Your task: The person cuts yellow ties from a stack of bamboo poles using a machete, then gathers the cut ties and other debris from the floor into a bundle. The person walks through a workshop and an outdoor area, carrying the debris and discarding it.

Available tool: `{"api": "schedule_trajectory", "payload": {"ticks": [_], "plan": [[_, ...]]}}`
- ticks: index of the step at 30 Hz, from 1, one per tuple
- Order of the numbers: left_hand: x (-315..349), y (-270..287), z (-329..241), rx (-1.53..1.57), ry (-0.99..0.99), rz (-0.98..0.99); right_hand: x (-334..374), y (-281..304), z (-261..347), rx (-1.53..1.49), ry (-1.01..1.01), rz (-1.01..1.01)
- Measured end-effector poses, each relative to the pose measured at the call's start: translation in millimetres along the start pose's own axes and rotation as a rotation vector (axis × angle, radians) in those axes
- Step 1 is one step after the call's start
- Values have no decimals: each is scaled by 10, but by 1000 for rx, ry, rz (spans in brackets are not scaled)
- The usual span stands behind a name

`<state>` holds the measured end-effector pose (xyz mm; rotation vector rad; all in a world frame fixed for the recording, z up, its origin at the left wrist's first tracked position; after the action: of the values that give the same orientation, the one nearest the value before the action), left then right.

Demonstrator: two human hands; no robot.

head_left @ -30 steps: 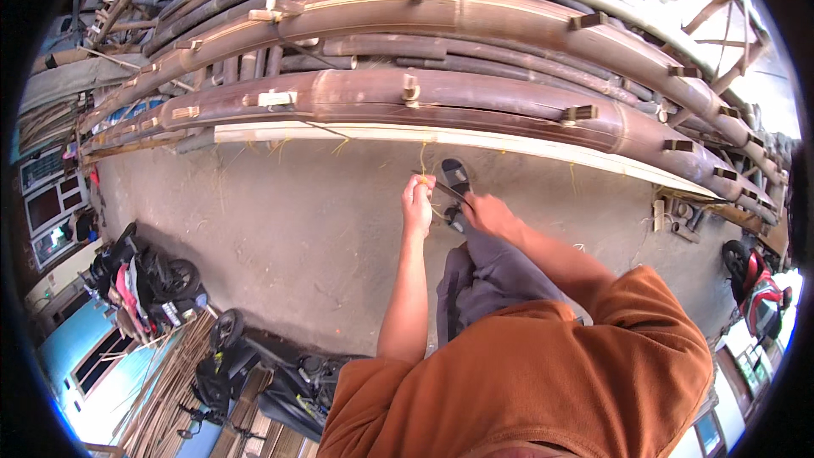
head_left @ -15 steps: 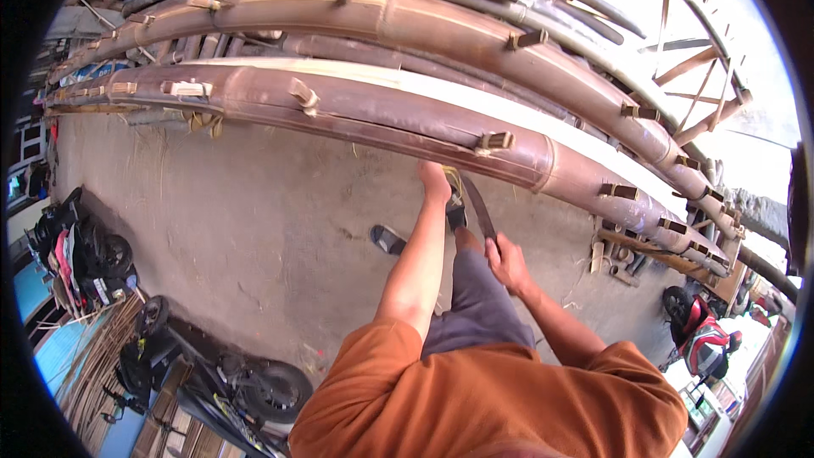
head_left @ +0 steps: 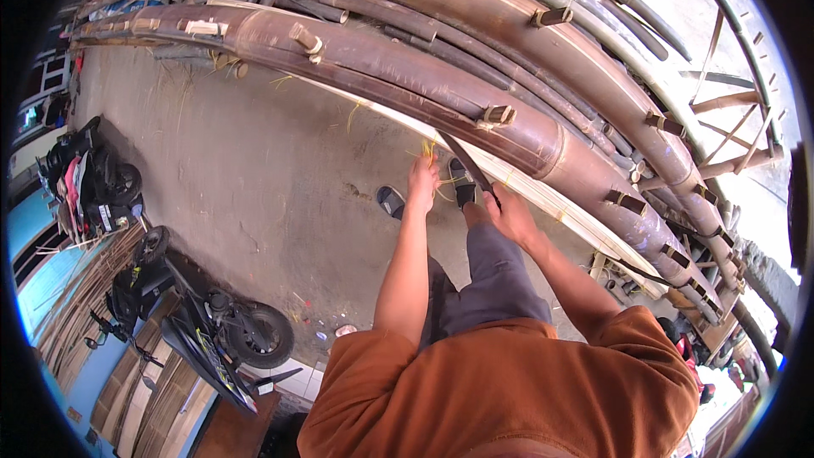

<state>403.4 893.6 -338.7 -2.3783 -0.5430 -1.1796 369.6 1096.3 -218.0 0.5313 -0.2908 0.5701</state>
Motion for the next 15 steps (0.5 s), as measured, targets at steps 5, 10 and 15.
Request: {"api": "schedule_trajectory", "payload": {"ticks": [5,10,15], "plan": [[554,144,-135,-874,-368,-237,-120,-150,202,176,112,124],[688,-7,-366,-1233,-401,-263,-339,-425,77,338,127,123],[838,-261,-551,-1091,-565,-226,-694,-673,-274,356,67,193]]}}
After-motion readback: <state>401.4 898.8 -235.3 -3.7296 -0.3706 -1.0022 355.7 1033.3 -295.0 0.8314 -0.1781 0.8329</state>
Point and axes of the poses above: each hand's wrist, its own x-axis away from the middle knuckle, its own y-axis out of the back of the hand, z = x × y, the point moved 2 cm from there along -x, towards the middle knuckle, and after that the axes turned 14 degrees about -x, right-handed, at the moved point
